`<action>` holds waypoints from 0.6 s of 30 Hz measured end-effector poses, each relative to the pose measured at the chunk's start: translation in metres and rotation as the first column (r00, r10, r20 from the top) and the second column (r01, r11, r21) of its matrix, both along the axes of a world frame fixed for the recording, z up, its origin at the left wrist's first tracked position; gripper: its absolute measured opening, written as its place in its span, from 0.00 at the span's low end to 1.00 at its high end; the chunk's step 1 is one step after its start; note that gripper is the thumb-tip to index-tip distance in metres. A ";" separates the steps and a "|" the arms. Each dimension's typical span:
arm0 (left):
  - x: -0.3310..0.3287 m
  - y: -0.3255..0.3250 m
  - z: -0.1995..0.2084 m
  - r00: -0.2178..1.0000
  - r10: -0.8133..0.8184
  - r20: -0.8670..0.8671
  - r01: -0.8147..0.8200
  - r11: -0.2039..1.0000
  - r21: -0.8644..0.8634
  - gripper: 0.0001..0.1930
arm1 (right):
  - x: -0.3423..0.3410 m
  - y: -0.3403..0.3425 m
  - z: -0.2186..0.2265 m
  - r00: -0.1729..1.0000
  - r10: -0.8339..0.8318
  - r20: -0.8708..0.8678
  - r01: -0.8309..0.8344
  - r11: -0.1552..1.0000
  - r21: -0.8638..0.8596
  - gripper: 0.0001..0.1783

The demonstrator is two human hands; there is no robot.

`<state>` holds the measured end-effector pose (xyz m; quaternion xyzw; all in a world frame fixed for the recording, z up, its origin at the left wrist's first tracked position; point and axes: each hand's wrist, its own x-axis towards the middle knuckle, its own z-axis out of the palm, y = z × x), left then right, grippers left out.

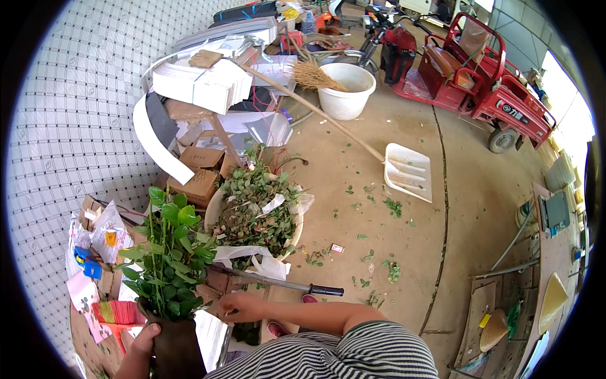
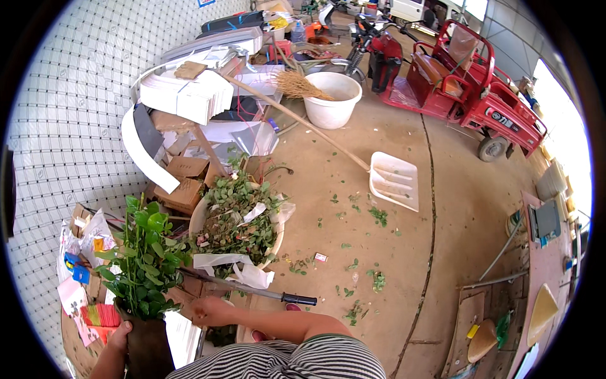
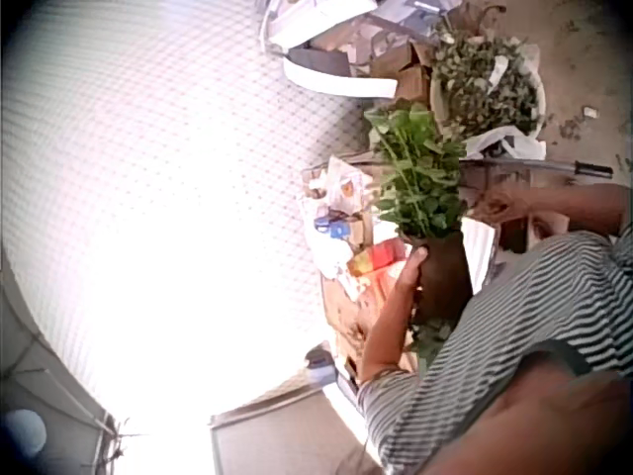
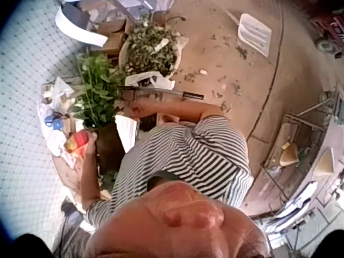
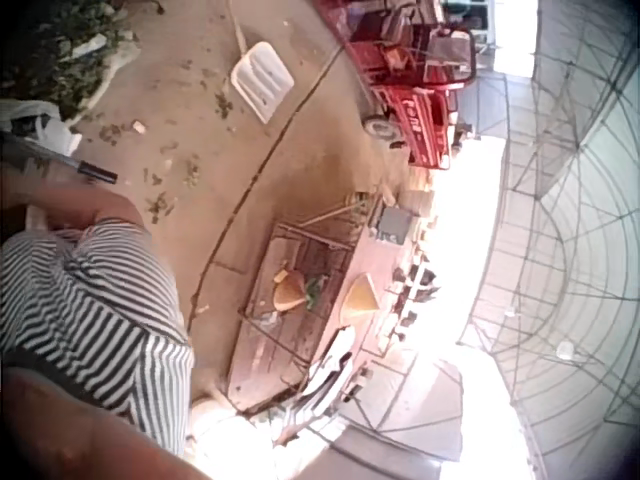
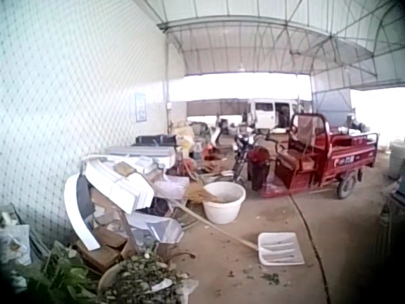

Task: The person arranges light pink roses and green foliage into a black rectangular box, then closes the lid and wraps the box in clear plastic film. The person uses a stapler to secure the wrapping and adjusts the arrangement before finalizing the package.

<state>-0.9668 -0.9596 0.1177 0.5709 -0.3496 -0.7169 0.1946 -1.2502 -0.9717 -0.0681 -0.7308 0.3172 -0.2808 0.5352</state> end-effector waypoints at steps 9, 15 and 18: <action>0.068 0.084 -0.016 0.997 -0.068 0.030 0.063 0.985 0.163 0.49 | -0.161 0.055 -0.079 0.733 -0.133 -0.667 0.517 0.746 0.419 0.31; 0.079 0.152 -0.002 0.978 -0.176 0.110 0.177 0.984 -0.005 0.46 | -0.180 0.069 0.098 0.581 -0.288 -0.761 0.448 0.894 0.003 0.25; 0.076 0.152 0.001 0.940 -0.307 0.147 0.311 0.950 -0.006 0.43 | -0.161 0.044 0.252 0.438 -0.444 -0.782 0.106 0.889 -0.446 0.27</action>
